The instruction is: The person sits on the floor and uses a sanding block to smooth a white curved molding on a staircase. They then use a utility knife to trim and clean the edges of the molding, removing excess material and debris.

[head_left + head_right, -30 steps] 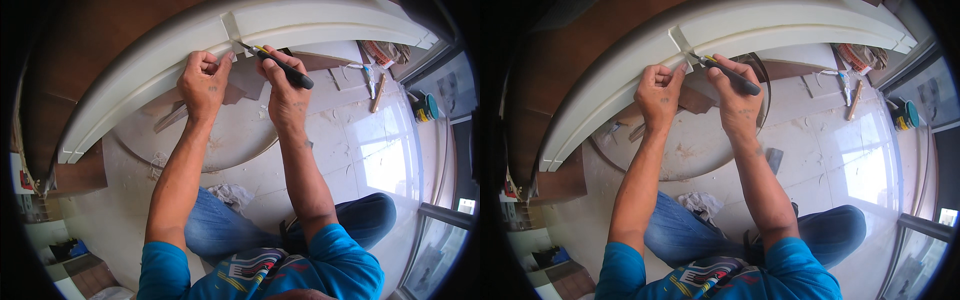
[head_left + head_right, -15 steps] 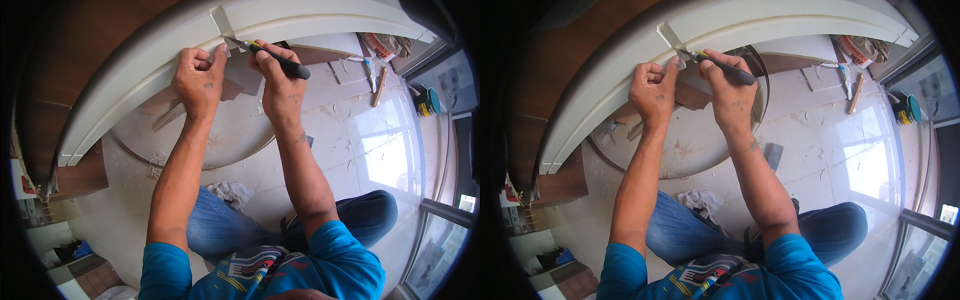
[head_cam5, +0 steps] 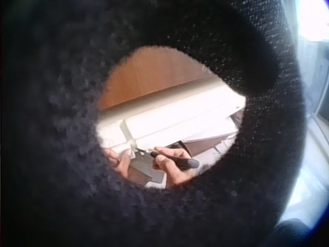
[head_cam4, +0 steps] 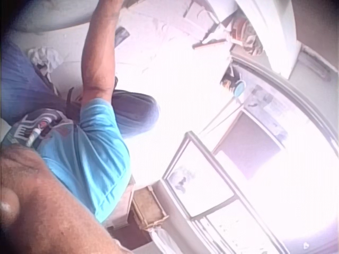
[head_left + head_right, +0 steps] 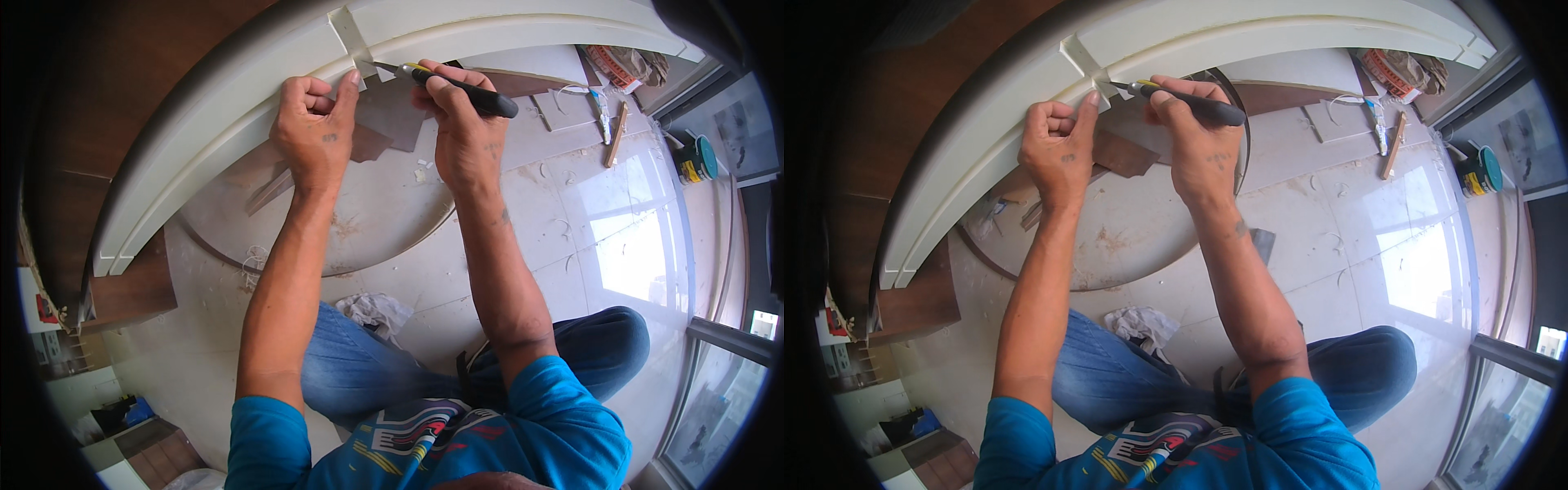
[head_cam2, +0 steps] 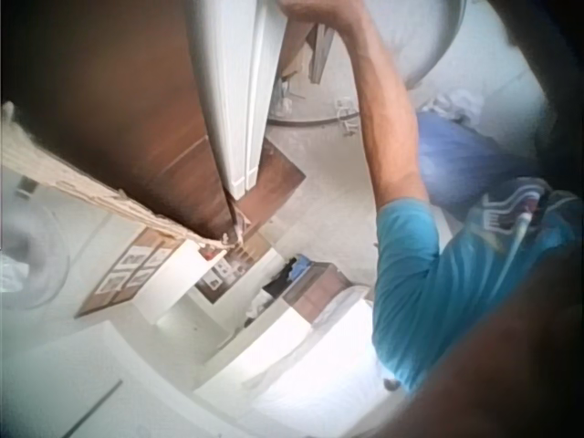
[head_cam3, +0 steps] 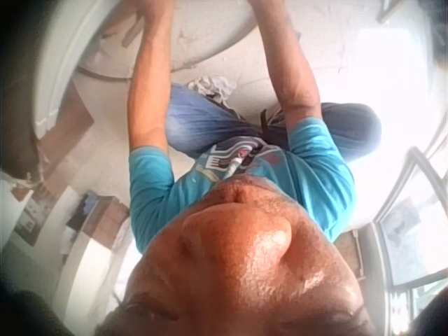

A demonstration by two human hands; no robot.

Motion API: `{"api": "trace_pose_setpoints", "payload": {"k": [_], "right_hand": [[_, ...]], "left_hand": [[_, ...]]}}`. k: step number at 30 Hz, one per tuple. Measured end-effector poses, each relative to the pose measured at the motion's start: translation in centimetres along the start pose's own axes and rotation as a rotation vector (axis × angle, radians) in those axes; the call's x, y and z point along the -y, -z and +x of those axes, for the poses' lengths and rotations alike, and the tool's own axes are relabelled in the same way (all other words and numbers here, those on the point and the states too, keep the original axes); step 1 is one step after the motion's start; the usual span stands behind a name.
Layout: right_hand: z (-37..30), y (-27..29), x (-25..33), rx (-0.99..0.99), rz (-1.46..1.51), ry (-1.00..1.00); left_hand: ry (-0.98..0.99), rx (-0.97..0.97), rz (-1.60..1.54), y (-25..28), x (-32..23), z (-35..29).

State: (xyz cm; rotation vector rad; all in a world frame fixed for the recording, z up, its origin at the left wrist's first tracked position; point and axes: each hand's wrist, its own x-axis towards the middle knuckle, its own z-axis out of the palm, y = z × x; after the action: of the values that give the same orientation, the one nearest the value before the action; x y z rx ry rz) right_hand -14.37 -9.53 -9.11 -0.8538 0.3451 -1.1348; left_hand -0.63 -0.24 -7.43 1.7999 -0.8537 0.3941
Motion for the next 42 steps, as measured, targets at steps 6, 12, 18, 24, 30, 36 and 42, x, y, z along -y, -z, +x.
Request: {"api": "trace_pose_setpoints", "payload": {"k": [6, 12, 18, 24, 30, 36, 42], "right_hand": [[-0.6, -1.2, -0.5, -0.049, 0.142, 0.021], [-1.0, -0.8, -0.4, -0.023, 0.1, 0.053], [-1.2, -0.1, -1.6, -0.041, 0.262, 0.016], [-2.2, 1.2, -4.5, -0.132, 0.593, -0.125], [-1.2, 0.0, -3.2, -0.152, 0.344, -0.052], [-0.2, -1.1, -1.1, -0.114, 0.228, -0.03], [1.1, -1.2, -1.4, -0.082, 0.137, 0.031]], "left_hand": [[-0.028, -0.005, 0.023, 0.0, 0.4, 0.1], [-0.041, 0.004, 0.05, 0.0, 0.6, -0.1], [-0.046, 0.007, -0.066, -0.6, 0.7, -0.5], [-0.147, 0.027, -0.125, -0.3, 1.6, -0.3], [-0.111, 0.129, 0.008, -0.6, 0.0, -0.3], [-0.002, 0.085, -0.002, -0.6, -0.4, -0.2], [0.073, 0.083, -0.032, -1.4, -1.2, -0.4]]}}
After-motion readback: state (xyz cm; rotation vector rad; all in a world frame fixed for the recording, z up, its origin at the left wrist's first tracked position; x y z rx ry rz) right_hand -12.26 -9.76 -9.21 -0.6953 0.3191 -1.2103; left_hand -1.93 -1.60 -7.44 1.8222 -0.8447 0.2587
